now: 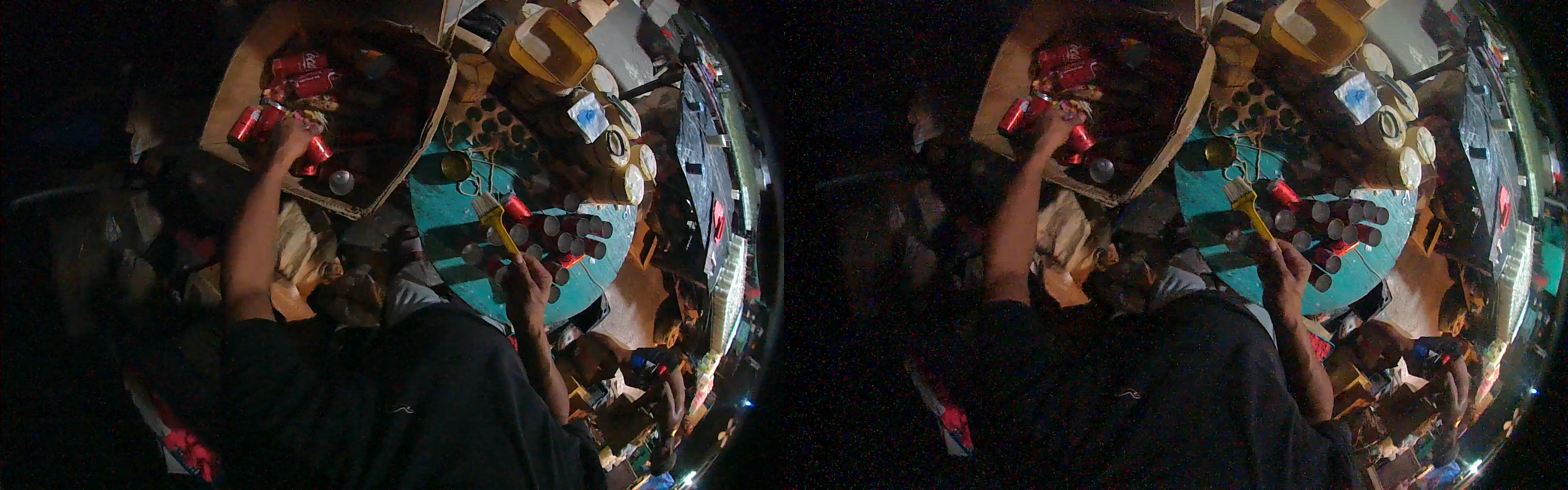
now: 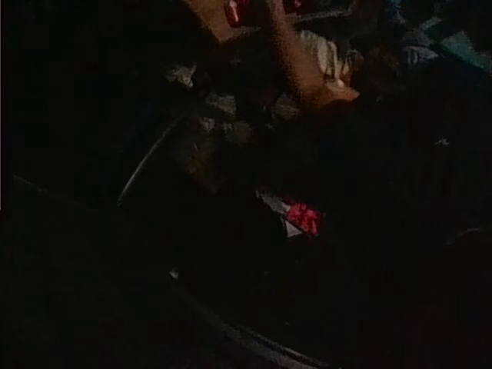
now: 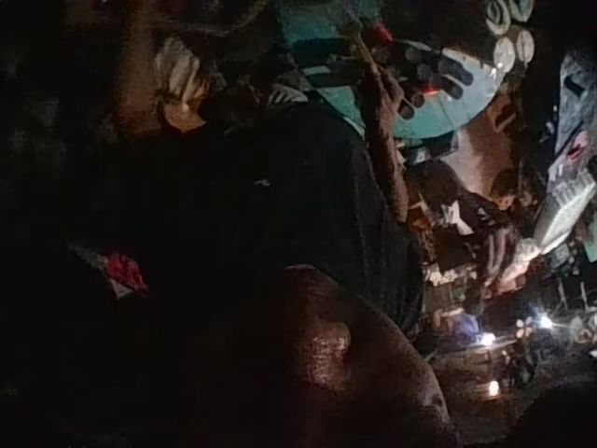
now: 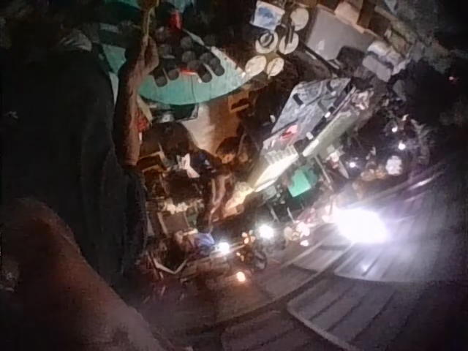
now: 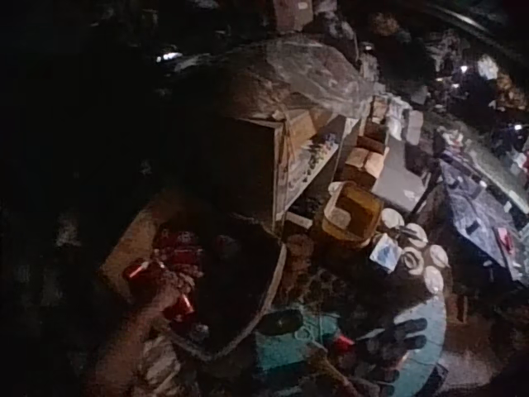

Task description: The person repeatedly picks red cylindrical firecrackers from a cardboard box, applies a substance to them with a yellow brush, and places them on a green table. The person also handles thin sticks, possibly for fuses, and arranges the firecrackers on the table.

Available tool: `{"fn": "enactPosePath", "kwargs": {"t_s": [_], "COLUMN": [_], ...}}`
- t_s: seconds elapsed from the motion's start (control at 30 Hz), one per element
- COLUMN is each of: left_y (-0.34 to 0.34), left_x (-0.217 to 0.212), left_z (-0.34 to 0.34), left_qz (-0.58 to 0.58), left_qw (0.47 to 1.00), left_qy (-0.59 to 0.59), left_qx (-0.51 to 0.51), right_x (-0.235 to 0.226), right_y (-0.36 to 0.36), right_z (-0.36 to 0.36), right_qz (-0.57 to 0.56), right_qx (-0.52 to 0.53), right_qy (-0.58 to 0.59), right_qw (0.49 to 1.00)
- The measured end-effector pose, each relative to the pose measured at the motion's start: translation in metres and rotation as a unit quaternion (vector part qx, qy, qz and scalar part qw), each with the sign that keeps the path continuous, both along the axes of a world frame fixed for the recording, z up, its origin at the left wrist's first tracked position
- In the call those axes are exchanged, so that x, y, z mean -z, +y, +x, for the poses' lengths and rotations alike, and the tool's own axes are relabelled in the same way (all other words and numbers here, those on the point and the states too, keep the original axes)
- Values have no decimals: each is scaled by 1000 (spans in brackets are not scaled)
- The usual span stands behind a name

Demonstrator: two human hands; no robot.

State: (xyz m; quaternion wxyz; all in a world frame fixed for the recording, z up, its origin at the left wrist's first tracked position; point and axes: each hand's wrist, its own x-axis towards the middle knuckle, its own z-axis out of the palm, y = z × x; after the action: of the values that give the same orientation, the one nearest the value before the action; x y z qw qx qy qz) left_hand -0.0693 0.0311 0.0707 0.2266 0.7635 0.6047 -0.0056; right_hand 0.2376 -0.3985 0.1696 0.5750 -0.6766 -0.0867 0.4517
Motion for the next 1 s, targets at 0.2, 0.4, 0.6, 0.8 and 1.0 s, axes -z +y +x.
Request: {"fn": "enactPosePath", "kwargs": {"t_s": [0.2,0.4,0.6,0.8,1.0], "left_y": [-70,-56,-119,-199,-232], "left_x": [-4,-15,-85,-88,-83], "left_z": [48,41,38,103,126], "left_qz": [-21,-261,-350,-363,-432], "left_qw": [987,947,583,353,449], "left_qy": [144,150,-724,-816,-749], "left_qx": [67,108,-111,-279,-223], "right_x": [3,5,-19,-55,-51], "right_y": [-8,-7,-4,34,34], "right_z": [0,0,-2,-8,21], "right_qz": [13,46,39,184,281], "right_qx": [-3,-6,-47,-161,-253], "right_qy": [4,24,50,-347,-681], "right_qw": [1000,999,997,905,627]}}
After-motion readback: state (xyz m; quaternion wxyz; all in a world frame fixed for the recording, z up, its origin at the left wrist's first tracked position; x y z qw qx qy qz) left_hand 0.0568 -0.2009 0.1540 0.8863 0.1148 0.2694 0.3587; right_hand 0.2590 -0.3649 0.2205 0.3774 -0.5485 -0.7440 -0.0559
